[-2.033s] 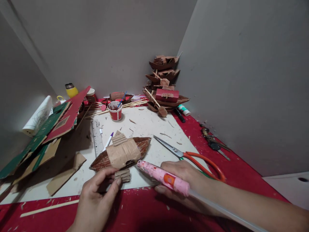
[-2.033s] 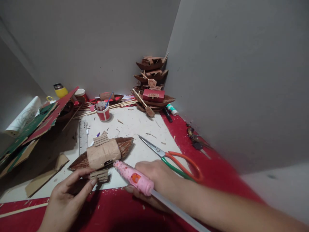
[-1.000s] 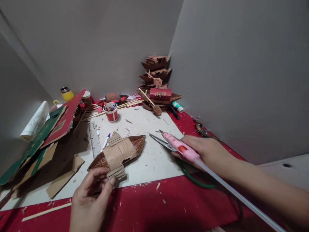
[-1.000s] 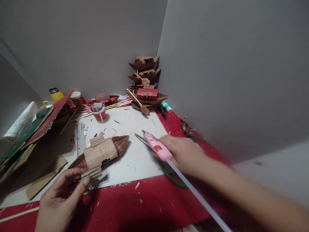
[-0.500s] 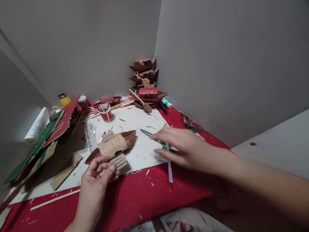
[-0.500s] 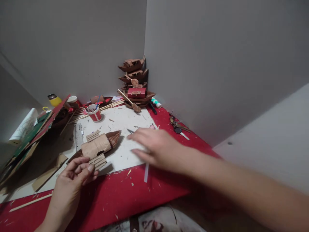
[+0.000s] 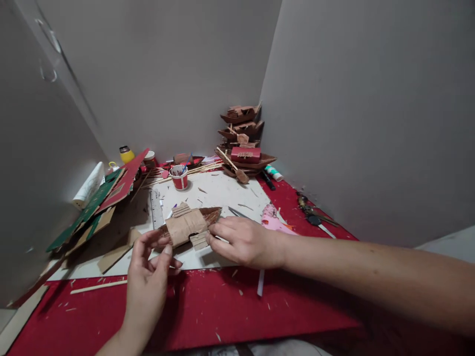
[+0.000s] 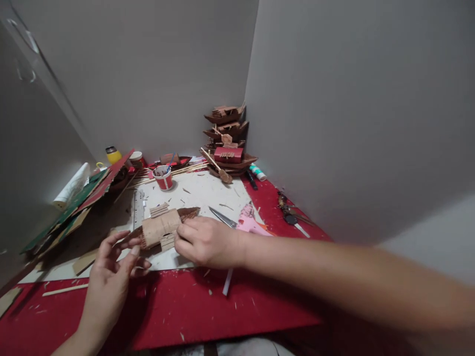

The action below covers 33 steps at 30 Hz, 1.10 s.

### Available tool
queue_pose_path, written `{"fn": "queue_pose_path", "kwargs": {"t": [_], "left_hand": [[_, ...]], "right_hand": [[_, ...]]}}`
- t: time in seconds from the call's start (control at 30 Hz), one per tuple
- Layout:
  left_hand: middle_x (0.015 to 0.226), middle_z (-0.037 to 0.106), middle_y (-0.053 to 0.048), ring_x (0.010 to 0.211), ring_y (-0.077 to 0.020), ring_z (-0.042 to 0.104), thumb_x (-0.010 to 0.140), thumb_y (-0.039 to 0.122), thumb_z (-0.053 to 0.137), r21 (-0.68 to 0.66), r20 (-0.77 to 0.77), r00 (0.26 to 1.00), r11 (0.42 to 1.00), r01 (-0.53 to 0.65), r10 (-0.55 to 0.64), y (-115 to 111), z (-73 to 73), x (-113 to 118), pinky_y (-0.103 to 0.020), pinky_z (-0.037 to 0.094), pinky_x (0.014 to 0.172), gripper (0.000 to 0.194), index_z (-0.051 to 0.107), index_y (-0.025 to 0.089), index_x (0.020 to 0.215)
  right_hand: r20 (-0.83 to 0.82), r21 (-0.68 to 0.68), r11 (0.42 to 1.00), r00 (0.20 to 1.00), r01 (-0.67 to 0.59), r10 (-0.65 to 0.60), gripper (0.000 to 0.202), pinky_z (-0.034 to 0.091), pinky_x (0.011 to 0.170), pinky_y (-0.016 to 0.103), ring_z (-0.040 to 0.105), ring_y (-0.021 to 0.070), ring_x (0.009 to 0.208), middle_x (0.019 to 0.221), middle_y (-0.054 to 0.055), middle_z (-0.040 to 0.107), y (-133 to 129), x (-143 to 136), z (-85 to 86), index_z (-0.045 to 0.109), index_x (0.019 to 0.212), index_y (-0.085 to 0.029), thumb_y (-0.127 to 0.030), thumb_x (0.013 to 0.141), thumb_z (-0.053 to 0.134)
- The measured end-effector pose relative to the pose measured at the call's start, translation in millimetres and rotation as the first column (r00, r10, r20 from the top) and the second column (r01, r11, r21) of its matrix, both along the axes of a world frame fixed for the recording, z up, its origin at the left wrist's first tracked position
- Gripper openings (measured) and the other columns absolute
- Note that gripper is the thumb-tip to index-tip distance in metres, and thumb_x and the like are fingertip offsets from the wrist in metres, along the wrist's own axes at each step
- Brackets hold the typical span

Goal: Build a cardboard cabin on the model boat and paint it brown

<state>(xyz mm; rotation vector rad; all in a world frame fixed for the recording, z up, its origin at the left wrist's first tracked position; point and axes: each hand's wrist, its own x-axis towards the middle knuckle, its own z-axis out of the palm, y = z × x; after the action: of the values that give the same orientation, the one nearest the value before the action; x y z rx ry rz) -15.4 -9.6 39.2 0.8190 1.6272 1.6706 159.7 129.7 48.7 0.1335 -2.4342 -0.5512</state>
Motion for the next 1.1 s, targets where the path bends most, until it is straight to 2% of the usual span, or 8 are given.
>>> {"fn": "queue_pose_path", "kwargs": {"t": [0.1, 0.27, 0.53, 0.7, 0.83, 1.1], "left_hand": [[0.115, 0.060, -0.009, 0.053, -0.0127, 0.065, 0.070, 0.041, 0.075, -0.047, 0.057, 0.998, 0.998, 0.030, -0.027, 5, -3.3, -6, -0.029, 0.056, 0.050, 0.069, 0.039, 0.026, 0.127], [0.105, 0.067, -0.009, 0.050, -0.0148, 0.065, 0.072, 0.035, 0.072, -0.086, 0.149, 0.980, 0.985, 0.149, -0.135, 19, -10.1, -6, -0.024, 0.050, 0.042, 0.087, 0.022, 0.030, 0.142], [0.095, 0.068, -0.006, 0.050, -0.0161, 0.066, 0.080, 0.036, 0.065, -0.096, 0.164, 0.962, 0.967, 0.238, -0.220, 31, -23.3, -11, -0.023, 0.048, 0.038, 0.083, 0.015, 0.031, 0.146], [0.081, 0.068, -0.002, 0.047, -0.0158, 0.065, 0.080, 0.035, 0.065, -0.106, 0.170, 0.960, 0.964, 0.243, -0.223, 33, -21.4, -11, -0.022, 0.048, 0.039, 0.086, 0.013, 0.030, 0.148], [0.078, 0.068, -0.001, 0.044, -0.0147, 0.063, 0.079, 0.036, 0.066, -0.100, 0.189, 0.958, 0.966, 0.239, -0.217, 34, -19.7, -10, -0.022, 0.047, 0.038, 0.087, 0.014, 0.029, 0.148], [0.061, 0.062, 0.005, 0.043, -0.0149, 0.061, 0.081, 0.036, 0.065, -0.079, 0.192, 0.949, 0.959, 0.271, -0.252, 33, -22.5, -12, -0.021, 0.047, 0.040, 0.087, 0.011, 0.027, 0.149]], "right_hand": [[0.000, 0.013, 0.999, 0.999, -0.041, 0.041, 0.020, 0.036, 0.060, 0.029, 0.049, 0.0149, 0.063, 0.072, 0.004, 0.057, 6, -9, -5.4, 0.060, 0.081, -0.015, -0.013, 0.094, 0.044], [0.024, -0.016, 0.997, 0.997, -0.070, 0.070, 0.019, 0.035, 0.059, 0.030, 0.048, 0.0154, 0.062, 0.071, 0.005, 0.057, 12, -19, -9.9, 0.059, 0.077, -0.015, -0.013, 0.091, 0.047], [0.056, -0.083, 0.995, 0.996, -0.060, 0.064, 0.019, 0.036, 0.059, 0.031, 0.049, 0.0160, 0.062, 0.071, 0.005, 0.058, 18, -22, -17.3, 0.060, 0.078, -0.015, -0.015, 0.091, 0.047], [0.054, -0.107, 0.992, 0.996, -0.062, 0.068, 0.020, 0.035, 0.059, 0.031, 0.049, 0.0168, 0.061, 0.071, 0.005, 0.058, 19, -23, -19.3, 0.061, 0.077, -0.015, -0.015, 0.091, 0.047], [0.052, -0.117, 0.991, 0.996, -0.071, 0.078, 0.022, 0.035, 0.060, 0.031, 0.049, 0.0163, 0.063, 0.072, 0.006, 0.057, 19, -23, -20.7, 0.061, 0.078, -0.014, -0.015, 0.093, 0.045], [0.055, -0.129, 0.990, 0.996, -0.056, 0.063, 0.025, 0.036, 0.058, 0.030, 0.048, 0.0149, 0.061, 0.070, 0.005, 0.055, 18, -25, -24.5, 0.060, 0.076, -0.014, -0.013, 0.094, 0.043]]}}
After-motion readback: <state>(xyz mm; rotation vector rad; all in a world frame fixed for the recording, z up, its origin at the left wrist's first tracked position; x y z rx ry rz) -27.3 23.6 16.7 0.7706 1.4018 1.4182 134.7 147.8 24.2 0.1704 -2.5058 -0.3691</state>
